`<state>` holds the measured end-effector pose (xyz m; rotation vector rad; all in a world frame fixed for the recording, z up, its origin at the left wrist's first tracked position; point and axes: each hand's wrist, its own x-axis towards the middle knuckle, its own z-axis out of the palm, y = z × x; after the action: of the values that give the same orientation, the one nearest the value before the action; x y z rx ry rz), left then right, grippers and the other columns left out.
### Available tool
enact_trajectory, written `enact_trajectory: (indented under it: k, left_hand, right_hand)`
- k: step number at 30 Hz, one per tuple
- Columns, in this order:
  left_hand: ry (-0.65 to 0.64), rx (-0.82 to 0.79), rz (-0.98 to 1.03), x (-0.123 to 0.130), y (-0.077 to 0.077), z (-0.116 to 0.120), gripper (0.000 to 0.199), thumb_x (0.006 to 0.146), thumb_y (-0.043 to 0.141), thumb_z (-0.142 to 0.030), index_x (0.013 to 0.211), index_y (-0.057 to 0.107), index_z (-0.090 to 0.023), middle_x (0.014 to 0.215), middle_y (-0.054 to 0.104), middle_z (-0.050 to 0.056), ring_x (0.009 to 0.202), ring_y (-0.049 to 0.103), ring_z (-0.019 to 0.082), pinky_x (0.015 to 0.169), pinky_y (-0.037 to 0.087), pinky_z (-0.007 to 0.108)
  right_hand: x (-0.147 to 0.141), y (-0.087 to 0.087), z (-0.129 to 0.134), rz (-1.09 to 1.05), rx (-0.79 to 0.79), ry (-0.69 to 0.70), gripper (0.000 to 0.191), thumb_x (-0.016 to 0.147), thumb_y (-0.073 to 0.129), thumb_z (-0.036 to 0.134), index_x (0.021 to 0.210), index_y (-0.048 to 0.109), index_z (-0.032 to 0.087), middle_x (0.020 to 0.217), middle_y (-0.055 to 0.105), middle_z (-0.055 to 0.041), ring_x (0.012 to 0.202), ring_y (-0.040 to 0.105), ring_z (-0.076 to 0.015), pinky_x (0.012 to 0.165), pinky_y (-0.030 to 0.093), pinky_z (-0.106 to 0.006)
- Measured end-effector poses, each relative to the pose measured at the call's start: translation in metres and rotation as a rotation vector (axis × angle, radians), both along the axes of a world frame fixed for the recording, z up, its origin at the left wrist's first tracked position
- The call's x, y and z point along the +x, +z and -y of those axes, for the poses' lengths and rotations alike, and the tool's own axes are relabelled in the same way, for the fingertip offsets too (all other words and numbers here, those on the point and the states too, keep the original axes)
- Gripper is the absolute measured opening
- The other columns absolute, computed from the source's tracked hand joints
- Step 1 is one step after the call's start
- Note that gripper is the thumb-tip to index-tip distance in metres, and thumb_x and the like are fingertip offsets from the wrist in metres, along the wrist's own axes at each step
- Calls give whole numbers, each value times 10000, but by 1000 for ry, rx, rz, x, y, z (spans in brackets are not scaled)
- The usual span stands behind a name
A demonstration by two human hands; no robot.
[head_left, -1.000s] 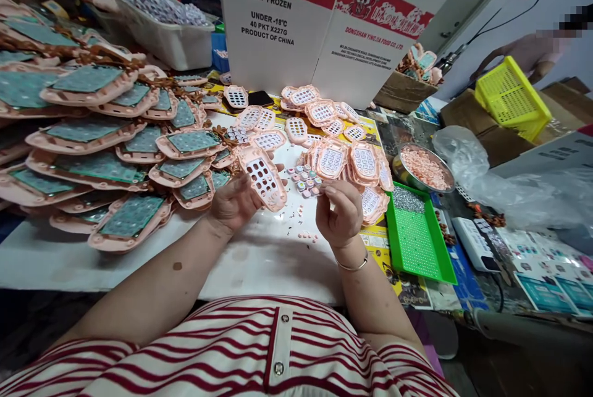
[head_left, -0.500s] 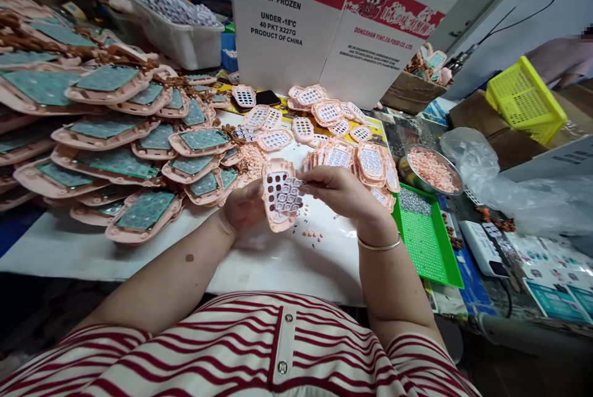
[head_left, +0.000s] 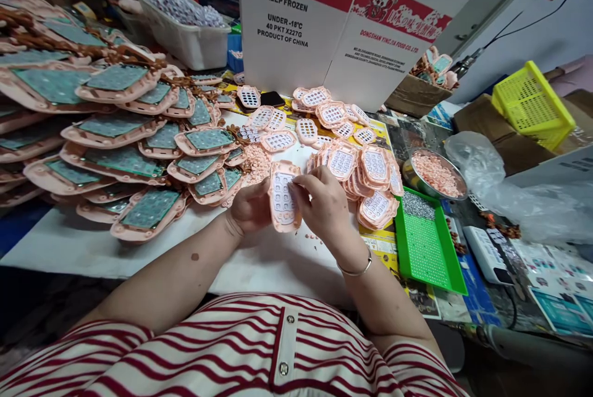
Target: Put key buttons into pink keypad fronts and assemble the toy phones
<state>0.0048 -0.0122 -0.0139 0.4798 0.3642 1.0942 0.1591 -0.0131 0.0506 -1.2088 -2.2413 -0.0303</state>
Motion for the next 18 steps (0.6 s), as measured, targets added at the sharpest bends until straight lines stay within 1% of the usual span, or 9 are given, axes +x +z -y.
enact_trajectory:
  k: [2, 5, 7, 9, 11, 12, 14, 16, 18]
  left_hand:
    - [-5, -20, 10, -1, 3, 0, 531, 654, 803, -521, 1030, 700, -159, 986, 742, 118, 1166, 637, 379, 1014, 505, 526]
    - [-11, -47, 22, -2, 7, 1, 590, 660, 796, -548, 1072, 694, -139, 1029, 737, 129, 1177, 631, 371, 1008, 515, 510]
    - [-12, -48, 25, -2, 8, 0, 614, 713, 744, -581, 1120, 678, -124, 1096, 724, 157, 1208, 613, 375, 1008, 513, 514]
    - [-20, -35, 22, -3, 7, 0, 616, 769, 689, -600, 1164, 660, -128, 1144, 710, 171, 1217, 608, 370, 995, 519, 515]
    - [-53, -11, 17, -3, 4, -2, 634, 790, 669, -624, 1205, 643, -144, 1175, 699, 168, 1188, 628, 351, 959, 543, 493]
    - [-73, 5, 16, -4, 3, -3, 657, 787, 671, -637, 1229, 631, -153, 1198, 689, 165, 1167, 639, 337, 932, 559, 474]
    - [-91, 34, 16, -5, 1, -5, 703, 768, 689, -649, 1270, 610, -163, 1256, 658, 164, 1121, 658, 308, 870, 590, 430]
    - [-55, 45, 6, -7, 1, -7, 687, 768, 703, -621, 1276, 606, -168, 1288, 636, 160, 1069, 673, 280, 818, 608, 395]
    - [5, 25, -11, -8, 1, -9, 617, 793, 695, -574, 1250, 618, -167, 1262, 644, 147, 1008, 687, 246, 784, 617, 366]
  right_hand:
    - [0, -3, 6, -22, 88, 53, 237, 983, 501, 286, 1006, 699, 158, 942, 664, -121, 869, 598, -204, 766, 494, -347]
    - [3, -9, 21, -1, 152, 226, 315, 968, 542, 338, 1199, 637, 146, 1144, 694, -151, 1062, 623, -234, 927, 501, -404]
    - [6, -15, 31, 104, 176, 309, 340, 958, 555, 292, 1269, 598, 160, 1227, 695, -138, 1138, 623, -226, 1002, 482, -412]
    - [12, -20, 36, 199, 230, 311, 340, 951, 513, 176, 1281, 595, 178, 1255, 702, -113, 1163, 632, -207, 1045, 462, -403]
    - [21, -20, 32, 241, 285, 247, 380, 931, 479, 108, 1281, 605, 187, 1267, 704, -103, 1185, 632, -205, 1052, 453, -403]
    - [27, -18, 26, 254, 297, 193, 390, 925, 478, 106, 1283, 608, 185, 1275, 700, -108, 1199, 627, -215, 1050, 449, -414]
    - [40, -12, 8, 300, 284, 41, 384, 922, 478, 122, 1275, 621, 177, 1285, 692, -125, 1194, 627, -244, 1027, 443, -445]
    - [53, -4, -14, 381, 226, -127, 356, 915, 471, 121, 1220, 652, 155, 1231, 712, -149, 1101, 652, -267, 963, 447, -457]
    - [65, 3, -34, 494, 138, -244, 309, 892, 468, 97, 1105, 690, 131, 1098, 743, -167, 966, 657, -275, 873, 444, -445]
